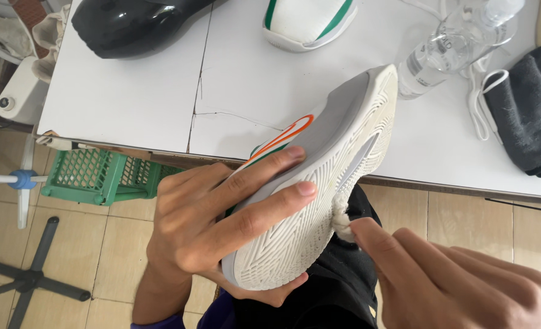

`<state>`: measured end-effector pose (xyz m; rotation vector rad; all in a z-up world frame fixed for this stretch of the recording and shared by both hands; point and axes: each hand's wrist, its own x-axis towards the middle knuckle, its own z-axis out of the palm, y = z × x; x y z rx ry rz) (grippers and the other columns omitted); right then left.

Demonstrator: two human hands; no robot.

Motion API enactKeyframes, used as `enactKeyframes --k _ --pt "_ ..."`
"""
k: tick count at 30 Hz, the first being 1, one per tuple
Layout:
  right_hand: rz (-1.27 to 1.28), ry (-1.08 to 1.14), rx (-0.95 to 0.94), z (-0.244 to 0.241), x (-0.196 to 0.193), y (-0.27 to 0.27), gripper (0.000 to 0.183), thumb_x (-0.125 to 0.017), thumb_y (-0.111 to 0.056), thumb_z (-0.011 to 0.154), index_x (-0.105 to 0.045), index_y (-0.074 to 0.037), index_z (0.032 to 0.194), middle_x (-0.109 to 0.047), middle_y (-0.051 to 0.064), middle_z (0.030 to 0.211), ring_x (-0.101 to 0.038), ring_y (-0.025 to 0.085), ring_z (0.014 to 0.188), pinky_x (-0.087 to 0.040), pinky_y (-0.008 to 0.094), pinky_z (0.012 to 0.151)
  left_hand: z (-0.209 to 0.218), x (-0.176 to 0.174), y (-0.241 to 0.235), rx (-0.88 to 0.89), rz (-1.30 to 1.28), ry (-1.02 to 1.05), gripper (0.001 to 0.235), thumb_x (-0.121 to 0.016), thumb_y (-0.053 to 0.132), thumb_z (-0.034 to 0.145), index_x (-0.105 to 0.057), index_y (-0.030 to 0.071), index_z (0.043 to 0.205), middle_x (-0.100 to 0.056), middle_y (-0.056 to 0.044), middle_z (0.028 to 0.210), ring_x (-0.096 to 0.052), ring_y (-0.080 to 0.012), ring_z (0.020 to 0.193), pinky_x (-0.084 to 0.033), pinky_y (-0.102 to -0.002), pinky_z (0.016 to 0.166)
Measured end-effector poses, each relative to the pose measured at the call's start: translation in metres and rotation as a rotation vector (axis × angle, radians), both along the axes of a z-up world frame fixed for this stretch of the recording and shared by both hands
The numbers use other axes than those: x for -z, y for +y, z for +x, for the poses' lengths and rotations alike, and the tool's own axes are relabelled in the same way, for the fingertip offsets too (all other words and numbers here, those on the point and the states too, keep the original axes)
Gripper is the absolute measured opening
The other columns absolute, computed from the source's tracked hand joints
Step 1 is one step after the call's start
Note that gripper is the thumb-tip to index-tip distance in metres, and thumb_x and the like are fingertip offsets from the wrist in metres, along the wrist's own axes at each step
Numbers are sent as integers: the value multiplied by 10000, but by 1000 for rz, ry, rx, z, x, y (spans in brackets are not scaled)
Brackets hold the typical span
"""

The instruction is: The person cleans the sole of a white and green sneaker using a small white cloth. They hold the shoe in their left hand and scrub the textured bottom with the cloth in their right hand, focusing on the grooves and patterns of the sole.

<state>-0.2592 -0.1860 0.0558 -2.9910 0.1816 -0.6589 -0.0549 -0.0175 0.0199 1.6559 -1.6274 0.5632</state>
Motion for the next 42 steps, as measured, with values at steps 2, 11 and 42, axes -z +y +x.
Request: enactKeyframes --k 2,11,42 --pt "-48 -27 53 2 -1 6 359 -602 137 1017 -823 -132 930 -599 -58 626 -375 124 386 -285 299 402 -2 -1 2 -13 32 14 565 -646 578 1011 -767 126 1328 -845 -205 1345 -606 -164 640 -537 -314 635" --pt "579 115 -46 -1 23 -11 140 -706 -232 996 -829 -169 1022 -826 -88 701 -484 95 365 -491 264 366 -2 0 1 -34 -20 20 607 -639 607 1012 -776 91 1300 -864 -235 1275 -763 -156 694 -545 -280 627" --pt "177 -170 361 -26 31 36 389 -628 201 883 -820 -131 944 -727 -14 715 -600 151 517 -402 307 502 -29 19 -4 -71 9 -306 251 -728 137 1184 -690 172 1430 -860 -168 1336 -608 -157 635 -521 -296 576"
